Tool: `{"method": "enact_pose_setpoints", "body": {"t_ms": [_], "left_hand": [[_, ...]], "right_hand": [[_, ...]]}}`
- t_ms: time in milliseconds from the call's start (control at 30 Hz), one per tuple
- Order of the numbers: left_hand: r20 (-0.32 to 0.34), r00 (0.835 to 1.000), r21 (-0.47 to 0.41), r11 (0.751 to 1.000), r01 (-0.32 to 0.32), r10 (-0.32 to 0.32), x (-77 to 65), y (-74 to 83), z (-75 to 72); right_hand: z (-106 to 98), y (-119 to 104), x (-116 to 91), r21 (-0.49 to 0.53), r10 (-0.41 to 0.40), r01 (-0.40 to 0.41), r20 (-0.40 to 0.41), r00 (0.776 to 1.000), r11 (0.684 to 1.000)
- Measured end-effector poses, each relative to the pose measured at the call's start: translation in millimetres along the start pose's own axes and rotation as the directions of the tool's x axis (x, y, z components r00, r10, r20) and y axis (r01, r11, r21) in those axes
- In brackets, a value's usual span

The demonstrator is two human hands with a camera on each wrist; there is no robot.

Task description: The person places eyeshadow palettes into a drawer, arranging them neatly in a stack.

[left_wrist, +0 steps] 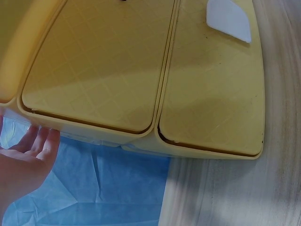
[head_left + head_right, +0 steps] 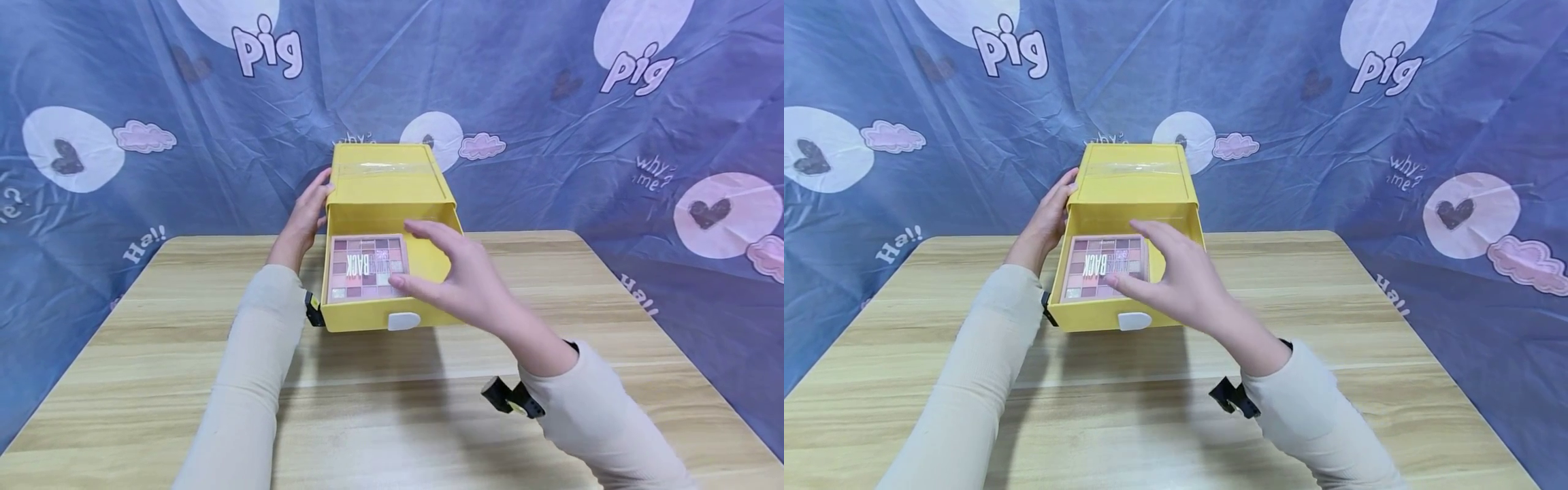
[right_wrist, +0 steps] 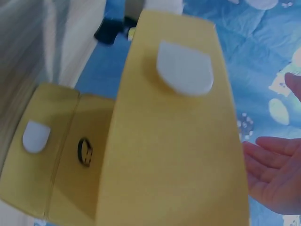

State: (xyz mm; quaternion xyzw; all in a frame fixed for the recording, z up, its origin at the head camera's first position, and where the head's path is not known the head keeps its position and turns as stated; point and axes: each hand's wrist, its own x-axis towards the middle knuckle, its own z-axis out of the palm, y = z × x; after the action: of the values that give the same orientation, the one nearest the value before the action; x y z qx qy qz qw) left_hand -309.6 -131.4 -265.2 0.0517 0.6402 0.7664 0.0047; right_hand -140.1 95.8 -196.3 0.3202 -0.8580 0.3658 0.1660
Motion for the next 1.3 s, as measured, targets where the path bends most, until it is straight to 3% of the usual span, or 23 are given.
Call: {"method": "enact_pose_setpoints", "body": {"t_ms": [133, 267, 467, 667, 867, 1067, 1167, 1300], "left_hand": [[0.003, 1.0, 0.0, 1.0, -0.003, 0.003, -0.1, 0.4, -0.6], [0.002, 1.0, -0.008, 1.0, -0.005, 0.005, -0.5, 0.8, -1.2], [0.002, 1.0, -0.014, 1.0, -0.003, 0.003, -1.1, 0.8, -1.8], [0.003, 1.0, -0.005, 1.0, 0.003, -0.003, -1.2, 1.1, -1.6], [0.001, 1.0, -0.009, 1.0, 0.002, -0.002, -1.0, 0.4, -1.0], [-0.003, 1.0, -0.02, 1.0, -0.002, 0.002, -0.4, -1.0, -0.8], [-0.005, 1.0, -0.015, 1.0, -0.01, 0.01, -0.3, -1.7, -1.1], [-0.006, 1.0, -0.004, 1.0, -0.017, 0.017, -0.4, -2.5, -1.8]], "right_hand": [[6.1, -7.0, -10.1, 0.141, -0.109, 0.118, -0.074, 0.991, 0.983], [13.7, -12.5, -19.3, 0.243, -0.166, 0.191, -0.123, 0.979, 0.951], [22.9, -18.4, -31.7, 0.338, -0.167, 0.227, -0.198, 0.966, 0.913], [33.2, -21.7, -44.3, 0.482, -0.143, 0.217, -0.186, 0.972, 0.849], [46.0, -17.8, -56.5, 0.599, -0.11, 0.144, -0.093, 0.99, 0.788], [56.3, -10.0, -67.9, 0.637, -0.051, 0.022, 0.028, 0.998, 0.771], [59.1, -5.6, -73.3, 0.647, 0.016, -0.087, 0.115, 0.993, 0.757], [64.2, 1.4, -79.2, 0.654, 0.111, -0.229, 0.217, 0.97, 0.721]]}}
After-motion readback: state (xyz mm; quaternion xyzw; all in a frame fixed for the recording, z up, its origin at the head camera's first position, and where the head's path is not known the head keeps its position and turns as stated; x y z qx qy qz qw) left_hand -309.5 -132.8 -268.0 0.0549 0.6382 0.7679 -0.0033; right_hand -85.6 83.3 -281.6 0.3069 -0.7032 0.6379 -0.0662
